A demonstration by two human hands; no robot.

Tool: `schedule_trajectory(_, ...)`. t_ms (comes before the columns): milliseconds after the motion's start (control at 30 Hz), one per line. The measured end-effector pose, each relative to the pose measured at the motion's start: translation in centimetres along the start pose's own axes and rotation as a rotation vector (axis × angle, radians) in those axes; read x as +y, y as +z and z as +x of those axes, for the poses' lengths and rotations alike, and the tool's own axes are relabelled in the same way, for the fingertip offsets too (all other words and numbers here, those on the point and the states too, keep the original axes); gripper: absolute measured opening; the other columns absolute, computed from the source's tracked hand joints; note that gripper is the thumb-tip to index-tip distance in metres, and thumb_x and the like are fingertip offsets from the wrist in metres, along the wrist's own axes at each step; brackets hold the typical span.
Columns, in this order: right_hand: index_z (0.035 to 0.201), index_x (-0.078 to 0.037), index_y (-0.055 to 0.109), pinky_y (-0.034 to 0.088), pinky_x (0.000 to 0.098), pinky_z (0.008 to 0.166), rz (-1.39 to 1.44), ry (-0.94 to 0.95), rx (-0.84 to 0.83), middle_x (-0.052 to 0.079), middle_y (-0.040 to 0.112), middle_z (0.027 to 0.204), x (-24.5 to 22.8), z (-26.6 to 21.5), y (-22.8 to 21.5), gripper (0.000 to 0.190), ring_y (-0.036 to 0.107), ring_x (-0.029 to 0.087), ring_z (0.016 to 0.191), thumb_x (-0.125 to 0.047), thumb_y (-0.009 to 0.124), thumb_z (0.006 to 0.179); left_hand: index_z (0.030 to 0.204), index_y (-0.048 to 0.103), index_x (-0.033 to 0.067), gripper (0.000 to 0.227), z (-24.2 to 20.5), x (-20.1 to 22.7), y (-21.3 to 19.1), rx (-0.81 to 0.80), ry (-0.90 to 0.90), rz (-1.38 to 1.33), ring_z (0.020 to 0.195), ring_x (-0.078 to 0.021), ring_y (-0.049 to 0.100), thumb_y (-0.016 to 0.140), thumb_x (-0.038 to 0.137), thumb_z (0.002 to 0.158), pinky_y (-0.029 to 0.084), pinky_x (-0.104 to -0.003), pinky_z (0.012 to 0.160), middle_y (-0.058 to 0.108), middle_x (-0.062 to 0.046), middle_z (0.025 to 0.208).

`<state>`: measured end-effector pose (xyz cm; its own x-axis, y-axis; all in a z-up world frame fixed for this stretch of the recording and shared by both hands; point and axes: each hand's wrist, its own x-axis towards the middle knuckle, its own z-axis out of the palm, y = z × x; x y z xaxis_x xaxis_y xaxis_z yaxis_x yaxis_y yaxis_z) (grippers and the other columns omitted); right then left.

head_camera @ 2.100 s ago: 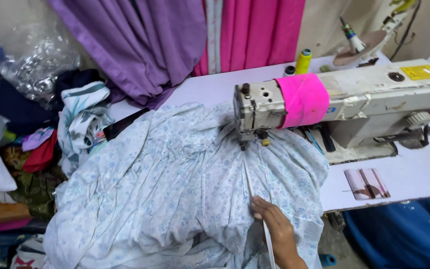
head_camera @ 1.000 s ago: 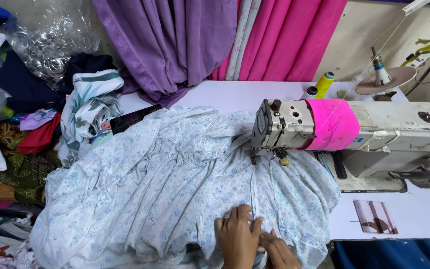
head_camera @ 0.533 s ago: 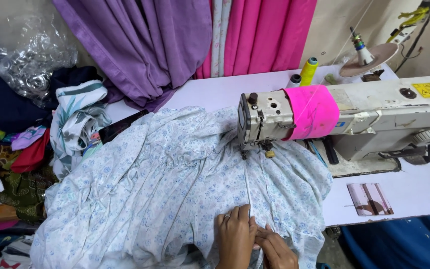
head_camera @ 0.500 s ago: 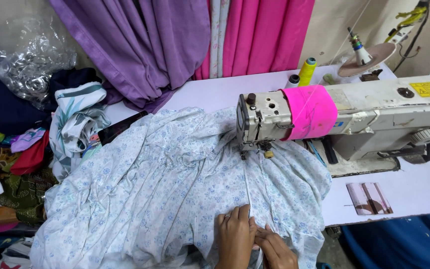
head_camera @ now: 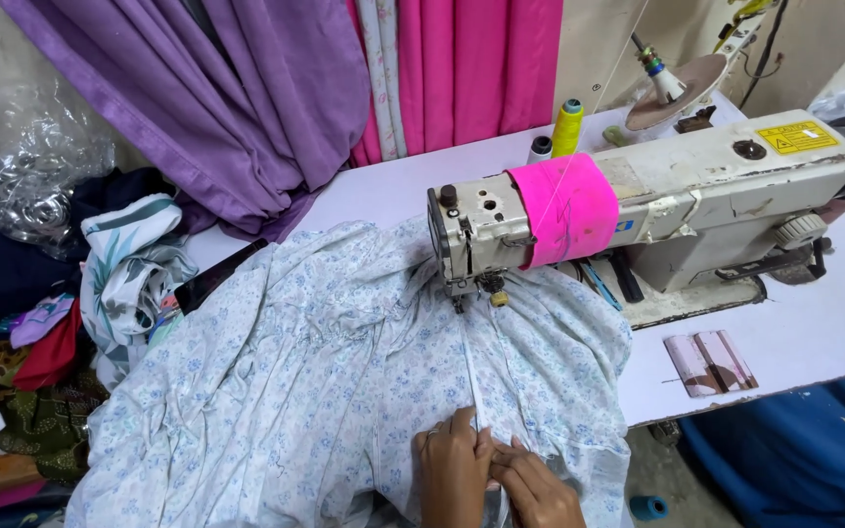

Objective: Sewing the edge of a large floral fabric piece using an industrial sewing machine.

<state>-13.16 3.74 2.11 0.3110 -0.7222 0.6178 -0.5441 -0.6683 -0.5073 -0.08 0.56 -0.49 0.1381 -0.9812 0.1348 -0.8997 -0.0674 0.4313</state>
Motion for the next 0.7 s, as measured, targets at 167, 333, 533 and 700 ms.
schedule_trajectory(167,0.105,-0.002,0.074,0.049,0.0477,0.114,0.015,-0.06,-0.059,0.011,0.076,0.111,0.3,-0.2,-0.4,0.037,0.071,0.028,0.12,-0.026,0.047,0.108,0.116,0.073,0.017,0.033,-0.7,0.3,0.9,0.138,0.07,0.097,0.086,-0.0223,0.07,0.082,0.022,0.085,0.046,-0.042,0.083,0.074,0.0,0.09)
schedule_trajectory(333,0.095,-0.002,0.074,0.047,0.0515,0.114,0.007,-0.1,-0.106,0.012,0.076,0.103,0.7,-0.4,-0.9,0.043,0.073,0.029,0.108,-0.034,0.049,0.109,0.109,0.073,0.0153,0.028,-0.9,0.7,0.6,0.189,0.14,0.151,0.08,-0.0222,0.068,0.084,0.019,0.083,0.046,-0.043,0.081,0.071,-0.001,0.084)
schedule_trajectory(533,0.095,-0.002,0.075,0.048,0.0515,0.113,0.013,-0.105,-0.046,0.012,0.076,0.101,0.3,-0.4,-1.0,0.045,0.074,0.028,0.105,-0.035,0.048,0.109,0.106,0.074,0.0135,0.033,-0.6,0.7,-0.3,0.16,0.212,0.181,0.083,-0.0217,0.065,0.09,0.019,0.077,0.046,-0.044,0.088,0.069,-0.001,0.084)
schedule_trajectory(700,0.097,-0.005,0.077,0.049,0.0521,0.112,0.047,-0.054,-0.058,0.011,0.077,0.101,0.1,-0.2,-1.1,0.056,0.075,0.029,0.106,-0.049,0.044,0.108,0.086,0.069,0.0152,0.019,-0.2,1.1,-1.2,0.187,0.31,0.238,0.076,-0.0199,0.064,0.086,0.012,0.077,0.047,-0.043,0.088,0.064,0.0,0.074)
